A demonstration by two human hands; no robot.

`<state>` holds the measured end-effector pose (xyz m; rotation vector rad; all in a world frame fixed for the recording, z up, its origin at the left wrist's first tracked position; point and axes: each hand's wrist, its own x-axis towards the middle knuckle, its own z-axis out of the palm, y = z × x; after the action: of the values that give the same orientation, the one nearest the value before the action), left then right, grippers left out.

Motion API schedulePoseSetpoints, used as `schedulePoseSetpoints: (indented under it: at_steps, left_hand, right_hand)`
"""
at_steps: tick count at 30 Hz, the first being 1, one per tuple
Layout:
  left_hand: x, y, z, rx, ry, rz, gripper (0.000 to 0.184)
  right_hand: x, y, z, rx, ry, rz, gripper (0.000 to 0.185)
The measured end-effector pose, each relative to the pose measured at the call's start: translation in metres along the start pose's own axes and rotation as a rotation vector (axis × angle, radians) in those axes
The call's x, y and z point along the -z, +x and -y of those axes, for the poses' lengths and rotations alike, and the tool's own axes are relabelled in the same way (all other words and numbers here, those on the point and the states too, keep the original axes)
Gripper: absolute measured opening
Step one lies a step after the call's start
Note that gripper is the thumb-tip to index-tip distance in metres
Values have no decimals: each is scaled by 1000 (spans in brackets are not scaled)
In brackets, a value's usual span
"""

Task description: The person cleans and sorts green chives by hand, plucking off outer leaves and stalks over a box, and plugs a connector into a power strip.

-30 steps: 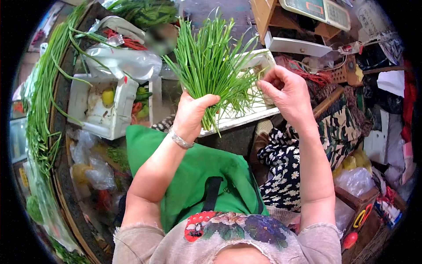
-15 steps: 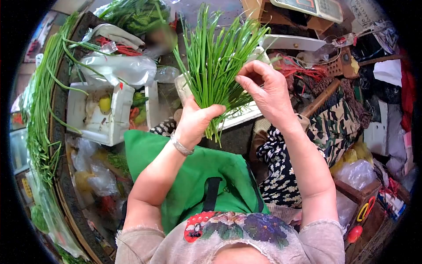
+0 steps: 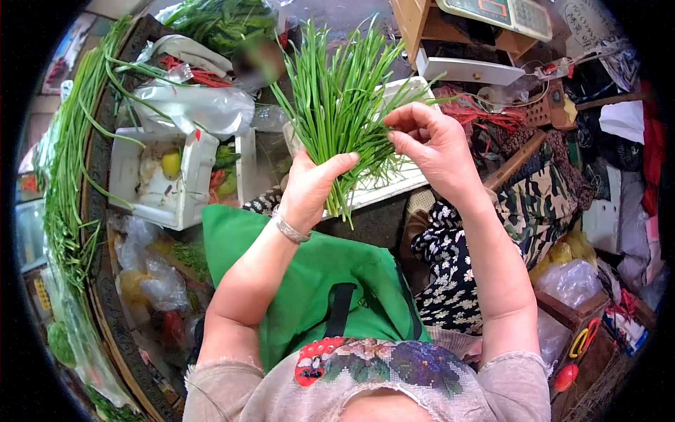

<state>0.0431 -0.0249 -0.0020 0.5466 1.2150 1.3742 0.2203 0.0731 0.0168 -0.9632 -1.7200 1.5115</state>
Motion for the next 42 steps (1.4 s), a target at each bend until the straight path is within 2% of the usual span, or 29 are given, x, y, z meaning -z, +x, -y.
schedulePoseSetpoints:
  at_steps: [1, 3, 5, 7, 11, 14, 15, 17, 18, 21, 24, 27, 29, 30, 34, 41, 42]
  left_hand:
    - [0, 0, -1, 2, 9, -9, 52]
    - [1, -1, 2, -4, 30, -5, 51]
    - [0, -1, 3, -8, 51, 5, 51]
    - [-3, -3, 2, 18, 16, 51, 50]
    - [-10, -4, -1, 30, 7, 48, 39]
    - [-13, -5, -2, 9, 46, 60, 40]
    - [-13, -5, -2, 2, 70, 69, 40]
    - [-10, -6, 3, -12, 84, 61, 40]
    - [-9, -6, 3, -17, 108, 56, 39]
    - [-8, -6, 7, 7, 138, 74, 40]
    - [-12, -7, 10, -4, 182, 48, 37]
    - [-12, -6, 11, -11, 300, 85, 33]
    - [-15, -7, 11, -35, 332, 81, 29]
    - [-14, -7, 11, -34, 332, 83, 29]
    - [-17, -6, 8, -7, 282, 63, 31]
    - [-8, -1, 7, -3, 159, 64, 28]
    - [-5, 0, 7, 31, 172, 80, 33]
  right_hand:
    - [0, -1, 3, -1, 0, 0, 13]
    - [-3, -2, 6, 228, -302, -64, 16]
    - [-7, -1, 6, 281, -307, -103, 16]
    - [-8, -1, 4, 397, -474, -163, 14]
    - [-8, -1, 2, 404, -469, -234, 16]
    - [-5, 1, -1, 365, -396, -287, 14]
    - [2, 5, -4, 415, -500, -345, 16]
    - [18, 11, 2, 307, -385, -388, 20]
    - [24, 11, 8, 243, -302, -374, 21]
    - [17, 6, 12, 321, -238, -263, 21]
    - [4, 4, 10, 436, -483, -163, 30]
    - [-1, 2, 7, 461, -572, -131, 38]
    - [-2, 1, 4, 456, -692, -131, 37]
    - [-3, 2, 0, 487, -677, -147, 29]
    - [-1, 2, -1, 456, -606, -148, 15]
    - [-9, -3, 3, 572, -571, -88, 13]
    - [-11, -4, 5, 543, -476, -49, 13]
